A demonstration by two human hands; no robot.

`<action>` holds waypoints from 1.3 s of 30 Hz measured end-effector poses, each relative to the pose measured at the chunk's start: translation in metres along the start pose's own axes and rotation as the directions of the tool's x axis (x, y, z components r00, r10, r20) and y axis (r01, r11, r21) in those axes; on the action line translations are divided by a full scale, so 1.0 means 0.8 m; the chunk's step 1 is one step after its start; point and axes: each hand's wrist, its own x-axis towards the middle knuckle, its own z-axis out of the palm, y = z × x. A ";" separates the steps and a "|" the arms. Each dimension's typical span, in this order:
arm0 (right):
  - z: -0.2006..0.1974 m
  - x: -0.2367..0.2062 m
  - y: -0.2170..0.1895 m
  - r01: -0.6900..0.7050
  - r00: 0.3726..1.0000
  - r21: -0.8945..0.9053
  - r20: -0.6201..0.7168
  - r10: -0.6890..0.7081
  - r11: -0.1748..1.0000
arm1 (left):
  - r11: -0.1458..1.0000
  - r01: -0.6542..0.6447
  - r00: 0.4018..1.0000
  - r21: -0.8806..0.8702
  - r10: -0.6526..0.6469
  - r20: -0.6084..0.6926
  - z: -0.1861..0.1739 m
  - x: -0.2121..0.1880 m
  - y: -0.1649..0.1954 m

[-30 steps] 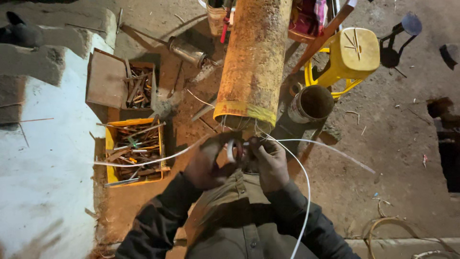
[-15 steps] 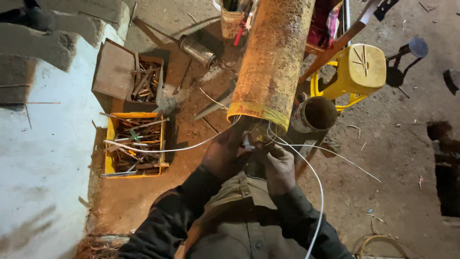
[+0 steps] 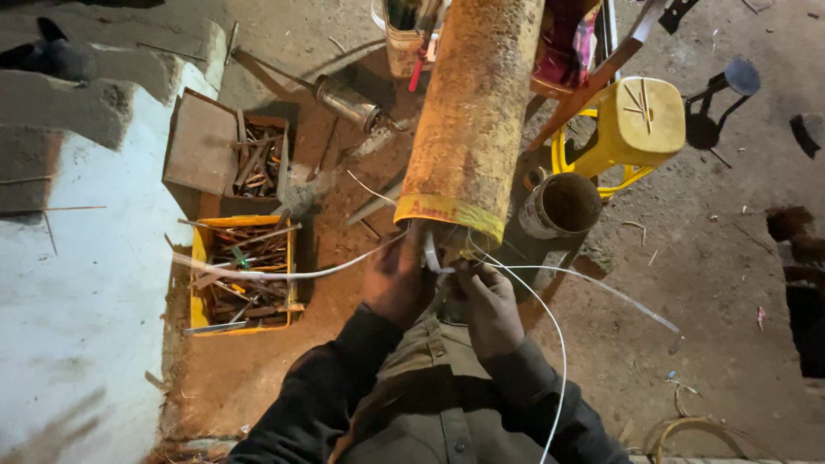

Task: The person sits on the ground and works at the open mouth of a large rusty metal tube, threading and twisting thin white wires inside it. They pull a tape roll from their pocket, tear off pieces, and press tape around the wires at the tube opening, then continue arranging the wires.

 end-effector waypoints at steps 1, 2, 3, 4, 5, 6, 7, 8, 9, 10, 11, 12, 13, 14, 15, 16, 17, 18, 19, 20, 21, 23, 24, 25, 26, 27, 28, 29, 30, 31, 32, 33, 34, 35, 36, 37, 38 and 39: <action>0.001 0.000 0.001 -0.014 1.000 -0.004 -0.028 0.014 1.000 | 0.993 0.059 0.998 -0.102 -0.059 -0.001 -0.005 0.006 0.003; 0.002 0.000 0.001 -0.028 0.998 -0.008 -0.054 0.027 1.000 | 0.973 0.116 0.993 -0.201 -0.118 0.003 -0.013 0.013 0.004; 0.002 0.000 0.002 0.002 0.999 -0.006 -0.048 -0.002 1.000 | 0.958 0.053 0.997 -0.282 -0.037 0.062 -0.022 0.020 0.005; 0.004 -0.001 0.002 0.029 0.999 -0.003 -0.045 -0.029 1.000 | 0.931 -0.001 0.992 -0.366 0.046 0.116 -0.035 0.025 0.004; 0.005 -0.002 0.003 0.052 0.998 0.000 -0.044 -0.052 0.999 | 0.892 -0.042 0.978 -0.449 0.129 0.164 -0.047 0.028 0.003; 0.006 -0.003 0.003 0.033 0.998 0.003 -0.061 -0.033 0.999 | 0.890 -0.003 0.970 -0.456 0.115 0.217 -0.055 0.032 0.005; 0.007 -0.003 0.003 0.018 0.997 0.007 -0.072 -0.018 1.000 | 0.888 0.029 0.959 -0.459 0.105 0.264 -0.063 0.035 0.004; 0.009 -0.003 0.003 0.002 0.996 0.010 -0.085 -0.001 1.000 | 0.886 0.065 0.945 -0.459 0.093 0.312 -0.068 0.036 0.005; 0.011 -0.004 0.002 0.005 0.997 -0.007 -0.073 -0.006 1.000 | 0.886 0.067 0.941 -0.459 0.097 0.324 -0.072 0.037 0.006; 0.012 -0.004 0.002 0.011 0.998 -0.026 -0.060 -0.012 1.000 | 0.886 0.067 0.937 -0.459 0.103 0.334 -0.075 0.037 0.006; 0.015 -0.003 0.000 0.022 0.999 -0.046 -0.043 -0.024 0.999 | 0.886 0.061 0.934 -0.459 0.112 0.340 -0.076 0.037 0.005; 0.017 -0.003 0.000 0.012 0.999 -0.069 -0.039 -0.014 0.998 | 0.893 0.074 0.928 -0.444 0.102 0.359 -0.077 0.037 0.005; 0.019 -0.003 -0.001 0.000 0.999 -0.092 -0.037 -0.003 0.996 | 0.899 0.089 0.921 -0.429 0.090 0.380 -0.077 0.037 0.004; 0.022 -0.004 -0.002 -0.014 0.999 -0.113 -0.038 0.010 0.994 | 0.904 0.106 0.912 -0.413 0.077 0.402 -0.077 0.037 0.003; 0.025 -0.004 -0.002 -0.019 0.998 -0.134 -0.056 0.012 0.991 | 0.891 0.130 0.905 -0.435 0.073 0.419 -0.077 0.038 0.000; 0.028 -0.005 -0.002 -0.024 0.997 -0.154 -0.077 0.012 0.988 | 0.876 0.154 0.896 -0.458 0.071 0.437 -0.076 0.039 -0.001; 0.030 -0.005 -0.002 -0.029 0.995 -0.173 -0.099 0.012 0.985 | 0.859 0.177 0.887 -0.480 0.072 0.457 -0.076 0.040 -0.003; 0.031 -0.005 -0.002 0.008 0.997 -0.126 -0.073 -0.017 0.992 | 0.872 0.165 0.887 -0.460 0.073 0.456 -0.076 0.042 -0.005; 0.031 -0.004 -0.001 0.044 0.998 -0.078 -0.051 -0.048 0.996 | 0.884 0.152 0.886 -0.443 0.076 0.457 -0.076 0.044 -0.007; 0.030 -0.004 -0.001 0.079 0.996 -0.032 -0.031 -0.080 0.996 | 0.893 0.139 0.887 -0.428 0.080 0.456 -0.075 0.046 -0.008; 0.029 -0.002 -0.001 0.076 0.997 -0.030 -0.031 -0.077 0.997 | 0.891 0.122 0.896 -0.437 0.090 0.435 -0.074 0.048 -0.008; 0.023 0.000 0.001 0.069 0.997 -0.021 -0.030 -0.070 0.997 | 0.889 0.089 0.912 -0.450 0.109 0.395 -0.073 0.048 -0.008; 0.020 0.002 0.004 0.087 0.995 -0.021 -0.041 -0.088 0.996 | 0.882 0.071 0.918 -0.466 0.124 0.376 -0.072 0.046 -0.007; 0.016 0.004 0.006 0.105 0.993 -0.022 -0.053 -0.106 0.994 | 0.874 0.053 0.923 -0.482 0.141 0.357 -0.073 0.044 -0.006; 0.013 0.006 0.009 0.123 0.990 -0.023 -0.071 -0.125 0.992 | 0.865 0.037 0.927 -0.501 0.158 0.341 -0.073 0.040 -0.004; 0.009 0.007 0.012 0.125 0.988 -0.019 -0.085 -0.126 0.992 | 0.890 -0.041 0.927 -0.454 0.203 0.315 -0.074 0.036 -0.002; 0.007 0.009 0.015 0.125 0.987 -0.015 -0.096 -0.126 0.992 | 0.908 -0.119 0.924 -0.401 0.249 0.290 -0.076 0.031 -0.001; 0.004 0.009 0.018 0.125 0.986 -0.011 -0.107 -0.125 0.992 | 0.918 -0.195 0.917 -0.345 0.295 0.267 -0.078 0.026 0.001; 0.002 0.010 0.020 0.135 0.986 -0.002 -0.103 -0.134 0.991 | 0.919 -0.208 0.915 -0.336 0.304 0.266 -0.080 0.022 0.002; 0.002 0.010 0.022 0.146 0.985 0.007 -0.093 -0.145 0.989 | 0.920 -0.222 0.913 -0.324 0.313 0.261 -0.082 0.018 0.004; 0.001 0.010 0.023 0.156 0.985 0.014 -0.082 -0.154 0.988 | 0.921 -0.236 0.912 -0.311 0.320 0.255 -0.083 0.015 0.004; 0.002 0.010 0.023 0.167 0.982 -0.002 -0.083 -0.167 0.986 | 0.925 -0.201 0.915 -0.322 0.295 0.275 -0.082 0.013 0.005; 0.003 0.009 0.022 0.176 0.981 -0.020 -0.084 -0.177 0.984 | 0.929 -0.163 0.918 -0.333 0.266 0.294 -0.081 0.011 0.006; 0.004 0.009 0.021 0.184 0.979 -0.040 -0.080 -0.187 0.982 | 0.931 -0.124 0.921 -0.343 0.237 0.310 -0.079 0.010 0.007; 0.005 0.008 0.020 0.184 0.979 -0.040 -0.080 -0.187 0.982 | 0.929 -0.039 0.938 -0.368 0.161 0.308 -0.075 0.009 0.008; 0.007 0.007 0.018 0.183 0.980 -0.037 -0.076 -0.185 0.982 | 0.919 0.046 0.948 -0.390 0.082 0.306 -0.071 0.009 0.009; 0.008 0.006 0.017 0.183 0.980 -0.035 -0.069 -0.185 0.983 | 0.902 0.127 0.953 -0.412 0.005 0.304 -0.067 0.009 0.010; 0.009 0.006 0.015 0.133 0.989 -0.017 -0.064 -0.134 0.991 | 0.905 0.141 0.955 -0.402 -0.017 0.297 -0.064 0.009 0.011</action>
